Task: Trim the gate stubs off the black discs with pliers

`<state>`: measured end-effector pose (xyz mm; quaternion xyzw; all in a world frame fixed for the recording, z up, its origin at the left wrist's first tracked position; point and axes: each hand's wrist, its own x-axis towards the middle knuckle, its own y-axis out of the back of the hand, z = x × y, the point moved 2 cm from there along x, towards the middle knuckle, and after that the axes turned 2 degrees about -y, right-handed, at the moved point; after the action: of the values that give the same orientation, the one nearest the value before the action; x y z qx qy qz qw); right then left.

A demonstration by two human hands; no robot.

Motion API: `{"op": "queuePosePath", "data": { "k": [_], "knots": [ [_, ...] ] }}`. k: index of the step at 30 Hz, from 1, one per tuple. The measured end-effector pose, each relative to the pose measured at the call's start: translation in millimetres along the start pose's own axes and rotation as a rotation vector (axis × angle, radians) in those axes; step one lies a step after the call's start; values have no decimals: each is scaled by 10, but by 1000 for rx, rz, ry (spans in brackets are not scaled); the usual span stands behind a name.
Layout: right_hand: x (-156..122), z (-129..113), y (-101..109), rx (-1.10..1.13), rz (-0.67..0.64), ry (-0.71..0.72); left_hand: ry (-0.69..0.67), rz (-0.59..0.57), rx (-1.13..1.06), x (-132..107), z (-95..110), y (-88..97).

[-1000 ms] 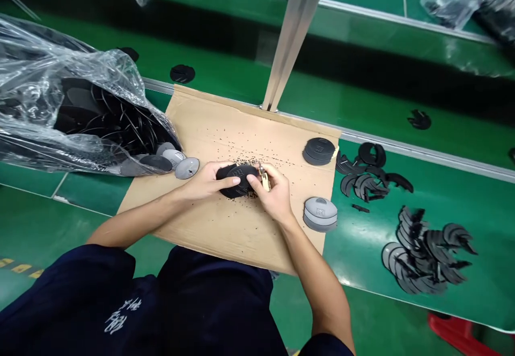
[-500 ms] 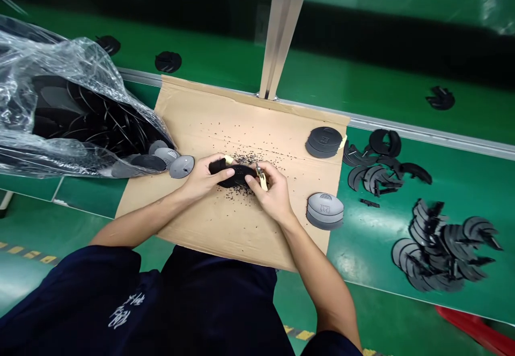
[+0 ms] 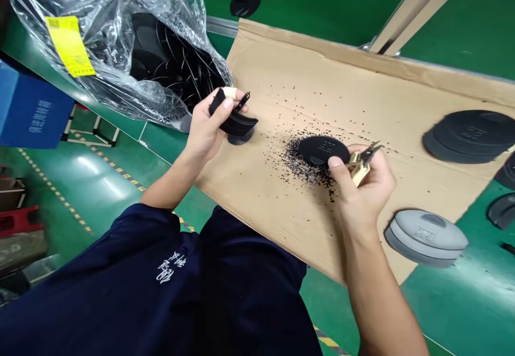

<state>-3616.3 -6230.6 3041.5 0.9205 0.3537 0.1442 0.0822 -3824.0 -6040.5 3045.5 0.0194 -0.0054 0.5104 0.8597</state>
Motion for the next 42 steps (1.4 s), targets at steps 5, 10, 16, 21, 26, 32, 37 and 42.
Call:
{"op": "queuePosePath", "data": {
  "k": [5,10,16,21,26,32,37,42],
  "knots": [
    [-27,-47,-46,34,-2,39,-166,-130,33,-287,-147,174],
    [0,-43,-39,49,49,77,-325,172,70,-729,-355,407],
    [26,25,-87,94,110,160,-403,325,-11,-730,-637,-91],
    [79,112,-116,213,166,278,-515,262,-31,-316,-323,-485],
    [110,128,-55,220,178,389,-604,143,130,-407,-35,-11],
    [94,107,-10,119,158,403,-513,299,309,-687,-494,319],
    [62,60,-23,64,132,398,-657,298,273,-476,-672,-114],
    [60,45,-12,96,157,411,-748,278,203,47,-582,-803]
  ]
}}
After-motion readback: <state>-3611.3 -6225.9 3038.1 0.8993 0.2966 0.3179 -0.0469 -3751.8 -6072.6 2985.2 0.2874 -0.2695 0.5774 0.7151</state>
